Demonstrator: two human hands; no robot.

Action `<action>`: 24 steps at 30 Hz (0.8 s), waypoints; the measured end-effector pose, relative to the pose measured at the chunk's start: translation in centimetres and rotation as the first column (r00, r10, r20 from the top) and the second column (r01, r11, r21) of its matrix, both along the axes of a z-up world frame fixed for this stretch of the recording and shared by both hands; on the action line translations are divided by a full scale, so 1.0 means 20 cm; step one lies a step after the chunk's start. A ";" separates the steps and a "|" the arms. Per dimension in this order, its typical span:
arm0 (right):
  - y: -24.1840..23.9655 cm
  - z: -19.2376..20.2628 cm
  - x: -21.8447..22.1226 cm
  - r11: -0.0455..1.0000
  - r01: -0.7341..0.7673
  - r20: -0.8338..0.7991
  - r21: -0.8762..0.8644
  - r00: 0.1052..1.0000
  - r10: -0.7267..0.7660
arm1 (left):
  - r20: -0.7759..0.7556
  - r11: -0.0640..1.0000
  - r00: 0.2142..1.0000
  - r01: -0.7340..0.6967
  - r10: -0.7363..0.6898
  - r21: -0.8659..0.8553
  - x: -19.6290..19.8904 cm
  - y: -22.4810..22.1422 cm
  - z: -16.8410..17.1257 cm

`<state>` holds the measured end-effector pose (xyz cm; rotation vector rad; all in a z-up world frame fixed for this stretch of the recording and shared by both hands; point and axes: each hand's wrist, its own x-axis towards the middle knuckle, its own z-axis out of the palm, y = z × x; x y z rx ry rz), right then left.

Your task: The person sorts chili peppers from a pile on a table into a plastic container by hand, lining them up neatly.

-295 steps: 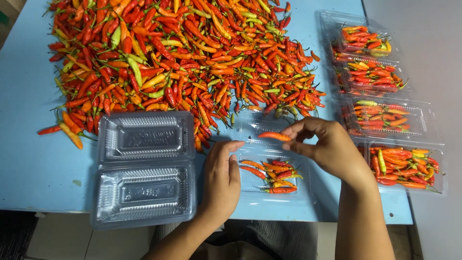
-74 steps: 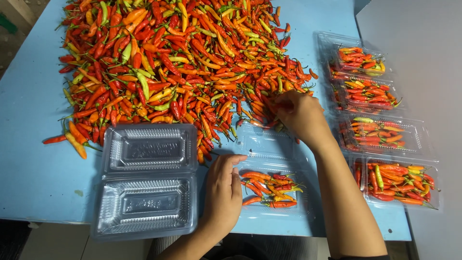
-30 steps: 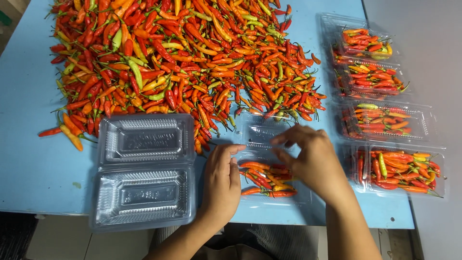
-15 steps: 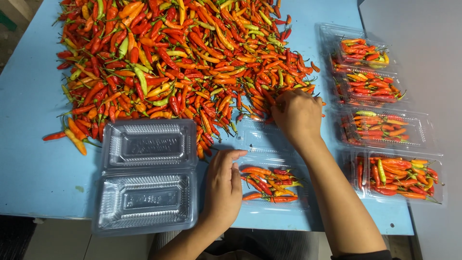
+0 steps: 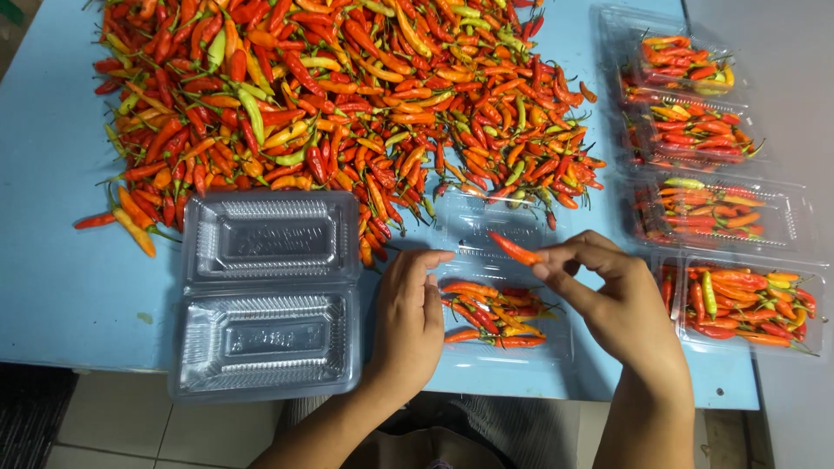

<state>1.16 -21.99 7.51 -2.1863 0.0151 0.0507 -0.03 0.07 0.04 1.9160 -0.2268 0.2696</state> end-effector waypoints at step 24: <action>0.09 -0.13 -0.23 0.863 -0.301 0.036 -0.407 0.938 0.344 | 0.044 0.999 0.999 -0.019 0.017 0.034 0.00 0.00 0.00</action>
